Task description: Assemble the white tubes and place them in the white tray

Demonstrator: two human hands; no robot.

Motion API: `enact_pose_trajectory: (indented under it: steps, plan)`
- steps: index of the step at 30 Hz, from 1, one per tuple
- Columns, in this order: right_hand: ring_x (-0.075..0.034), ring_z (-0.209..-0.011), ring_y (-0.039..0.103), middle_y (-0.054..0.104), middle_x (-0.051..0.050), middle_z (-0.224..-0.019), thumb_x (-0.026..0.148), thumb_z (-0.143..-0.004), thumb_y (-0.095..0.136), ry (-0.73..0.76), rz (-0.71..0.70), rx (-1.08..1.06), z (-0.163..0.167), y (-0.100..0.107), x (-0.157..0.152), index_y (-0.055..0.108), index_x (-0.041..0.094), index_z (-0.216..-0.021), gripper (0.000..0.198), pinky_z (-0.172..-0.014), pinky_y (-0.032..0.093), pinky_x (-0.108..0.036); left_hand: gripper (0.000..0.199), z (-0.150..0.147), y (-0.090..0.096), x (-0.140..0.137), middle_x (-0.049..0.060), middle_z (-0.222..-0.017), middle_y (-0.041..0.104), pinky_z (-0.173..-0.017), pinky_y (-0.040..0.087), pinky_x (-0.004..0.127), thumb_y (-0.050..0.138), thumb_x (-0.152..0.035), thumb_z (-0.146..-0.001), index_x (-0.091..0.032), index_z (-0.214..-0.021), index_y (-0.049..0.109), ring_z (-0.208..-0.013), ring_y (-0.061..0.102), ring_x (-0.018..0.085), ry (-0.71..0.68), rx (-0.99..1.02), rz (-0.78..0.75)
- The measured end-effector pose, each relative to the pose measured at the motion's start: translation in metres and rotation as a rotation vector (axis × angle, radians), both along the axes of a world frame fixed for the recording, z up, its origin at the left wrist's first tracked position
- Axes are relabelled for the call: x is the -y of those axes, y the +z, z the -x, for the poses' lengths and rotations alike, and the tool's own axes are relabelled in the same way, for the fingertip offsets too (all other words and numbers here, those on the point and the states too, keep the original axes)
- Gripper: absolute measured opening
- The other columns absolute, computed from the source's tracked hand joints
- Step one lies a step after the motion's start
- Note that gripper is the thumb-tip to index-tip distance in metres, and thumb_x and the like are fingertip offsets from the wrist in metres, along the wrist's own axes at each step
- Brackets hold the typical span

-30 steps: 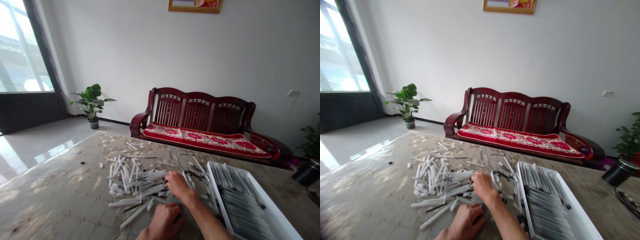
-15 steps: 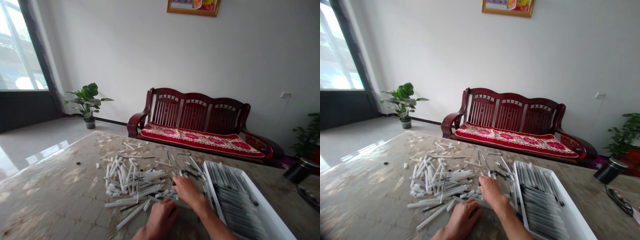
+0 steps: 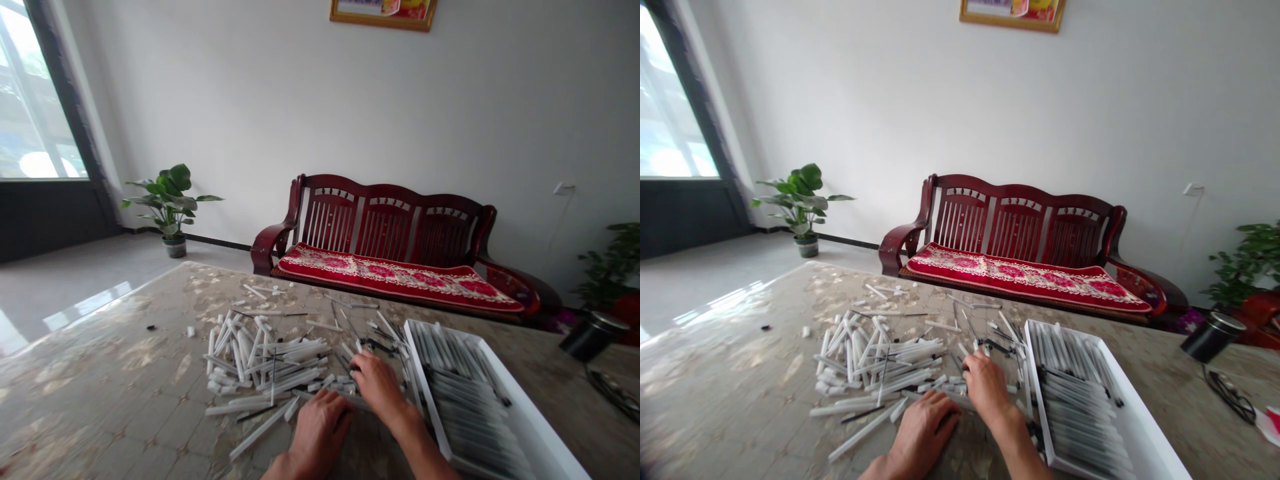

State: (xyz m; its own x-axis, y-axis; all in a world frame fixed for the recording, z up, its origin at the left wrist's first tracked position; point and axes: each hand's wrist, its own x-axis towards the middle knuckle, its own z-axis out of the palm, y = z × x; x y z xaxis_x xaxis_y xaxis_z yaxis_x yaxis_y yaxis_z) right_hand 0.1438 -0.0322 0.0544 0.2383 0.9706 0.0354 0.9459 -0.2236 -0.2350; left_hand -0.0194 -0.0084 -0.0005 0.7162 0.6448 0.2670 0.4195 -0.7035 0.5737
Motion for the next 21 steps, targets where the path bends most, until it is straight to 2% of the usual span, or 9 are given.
enact_pose_trajectory:
  steps: [3,6,9,13,21]
  plan:
    - [-0.022,-0.100,0.067,0.070,-0.005,-0.105,0.013,-0.085,0.057,-0.017,0.053,0.048,0.006,0.000,0.002,0.069,0.022,-0.096,0.019,-0.080,0.045,-0.026,0.021,0.000,-0.001,0.000,0.002,-0.083,0.074,-0.071,0.045,0.026,0.054,-0.016,-0.087,-0.024,-0.080,0.072,-0.081,0.064,0.019,-0.001,0.004,-0.006]
    - [-0.025,-0.101,0.068,0.071,-0.007,-0.107,0.008,-0.084,0.056,-0.042,0.098,0.122,0.010,0.002,0.003,0.067,0.022,-0.104,0.027,-0.079,0.046,-0.028,0.021,0.001,-0.001,0.000,0.002,-0.083,0.074,-0.072,0.045,0.025,0.054,-0.016,-0.087,-0.025,-0.082,0.072,-0.082,0.064,0.019,-0.008,0.009,-0.002]
    - [-0.025,-0.100,0.069,0.072,-0.009,-0.107,0.006,-0.085,0.052,-0.057,0.101,0.186,0.011,0.004,0.004,0.066,0.022,-0.105,0.029,-0.078,0.047,-0.028,0.020,0.001,-0.002,0.000,0.001,-0.084,0.074,-0.072,0.044,0.026,0.055,-0.016,-0.087,-0.025,-0.082,0.072,-0.082,0.064,0.019,-0.007,-0.005,0.004]
    - [-0.026,-0.099,0.070,0.072,-0.009,-0.106,0.008,-0.086,0.051,-0.044,0.088,0.178,0.013,0.003,0.004,0.068,0.021,-0.101,0.025,-0.077,0.049,-0.029,0.020,0.001,-0.002,0.000,0.002,-0.084,0.074,-0.072,0.044,0.026,0.055,-0.016,-0.087,-0.024,-0.081,0.072,-0.083,0.064,0.019,-0.009,-0.017,0.001]
    - [-0.031,-0.098,0.071,0.074,-0.017,-0.104,0.004,-0.084,0.047,-0.067,0.210,0.235,0.016,0.004,0.002,0.072,0.017,-0.105,0.035,-0.079,0.052,-0.036,0.021,0.001,-0.005,-0.001,0.002,-0.081,0.073,-0.071,0.045,0.025,0.053,-0.017,-0.086,-0.025,-0.081,0.072,-0.081,0.064,0.019,0.018,0.010,-0.019]
